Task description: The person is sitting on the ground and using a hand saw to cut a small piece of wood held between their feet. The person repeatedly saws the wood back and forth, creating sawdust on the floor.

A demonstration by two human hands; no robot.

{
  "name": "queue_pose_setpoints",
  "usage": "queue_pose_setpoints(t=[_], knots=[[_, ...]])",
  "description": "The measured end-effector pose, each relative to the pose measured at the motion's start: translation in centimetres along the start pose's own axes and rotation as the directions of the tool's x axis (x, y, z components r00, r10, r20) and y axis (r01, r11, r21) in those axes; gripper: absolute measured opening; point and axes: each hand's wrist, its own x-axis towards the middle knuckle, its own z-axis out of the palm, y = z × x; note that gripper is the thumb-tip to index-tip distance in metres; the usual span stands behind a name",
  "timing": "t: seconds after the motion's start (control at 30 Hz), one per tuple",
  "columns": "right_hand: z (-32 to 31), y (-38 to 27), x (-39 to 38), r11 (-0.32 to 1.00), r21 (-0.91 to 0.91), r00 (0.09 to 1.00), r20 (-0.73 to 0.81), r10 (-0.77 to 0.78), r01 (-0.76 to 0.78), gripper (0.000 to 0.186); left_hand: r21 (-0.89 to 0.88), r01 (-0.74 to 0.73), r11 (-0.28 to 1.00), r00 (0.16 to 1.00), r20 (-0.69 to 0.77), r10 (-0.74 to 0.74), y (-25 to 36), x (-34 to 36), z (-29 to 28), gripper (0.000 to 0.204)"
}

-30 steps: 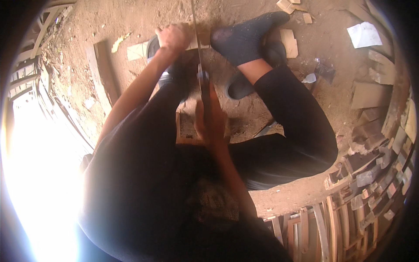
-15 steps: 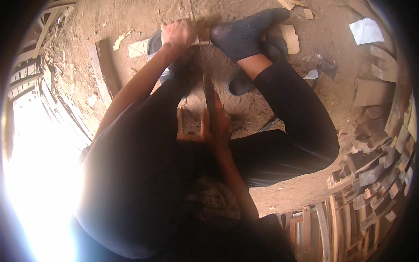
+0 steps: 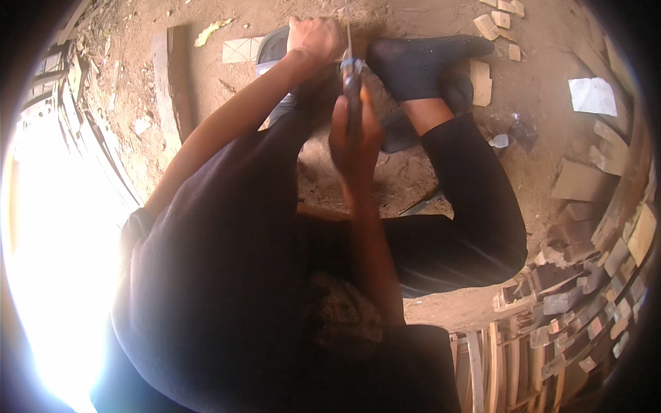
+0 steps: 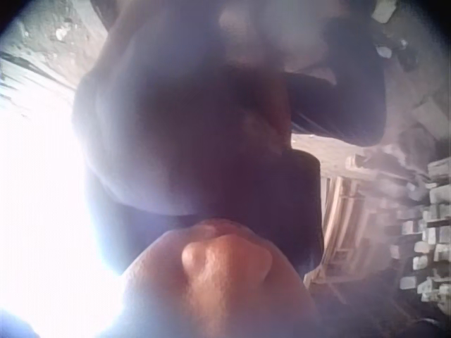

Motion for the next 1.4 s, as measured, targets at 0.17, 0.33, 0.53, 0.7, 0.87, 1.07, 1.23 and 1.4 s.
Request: queue_pose_setpoints(t=[0.17,0.33,0.53,0.7,0.87,1.07,1.23,1.4], knots=[[1.3,5.2,-5.0,0.939,-0.153,0.927,-0.172,-0.332,0.308,0.042,0.031,0.005,1.0,0.999,-0.044,-0.004,0.4,0.2,0.9,0.027],[0.6,0.8,0.3,0.994,0.024,0.993,-0.061,-0.101,0.102,0.044,0.03,-0.019,0.999,0.999,-0.044,0.02,-0.1,-0.2,0.2,0.028],[0.5,4.2,-3.9,0.88,-0.193,0.851,-0.232,-0.471,0.434,0.037,-0.027,0.025,0.999,0.994,-0.103,-0.028,-0.2,0.7,0.9,0.032],[-1.3,0.8,0.4,0.998,-0.012,0.997,0.035,0.063,-0.062,0.045,-0.026,0.014,1.0,0.997,-0.081,-0.016,0.3,0.0,0.5,0.033],[1.8,2.9,-4.5,0.914,-0.249,0.895,-0.237,-0.379,0.321,0.046,-0.025,0.021,0.999,0.997,-0.067,-0.022,0.0,0.2,0.9,0.033],[-0.9,1.0,0.2,0.992,0.025,0.988,0.089,0.123,-0.126,0.047,0.015,-0.007,1.0,0.996,-0.09,0.009,0.2,0.1,0.4,0.031],[-0.1,3.7,-4.5,0.936,-0.14,0.923,-0.173,-0.343,0.322,0.041,-0.023,0.033,0.999,0.999,0.018,-0.033,0.4,0.4,0.0,0.03],[-1.4,1.5,-0.4,0.999,-0.031,0.999,0.011,-0.042,0.043,0.044,0.014,0.036,0.999,0.999,-0.023,-0.036,0.3,0.4,0.7,0.029]])
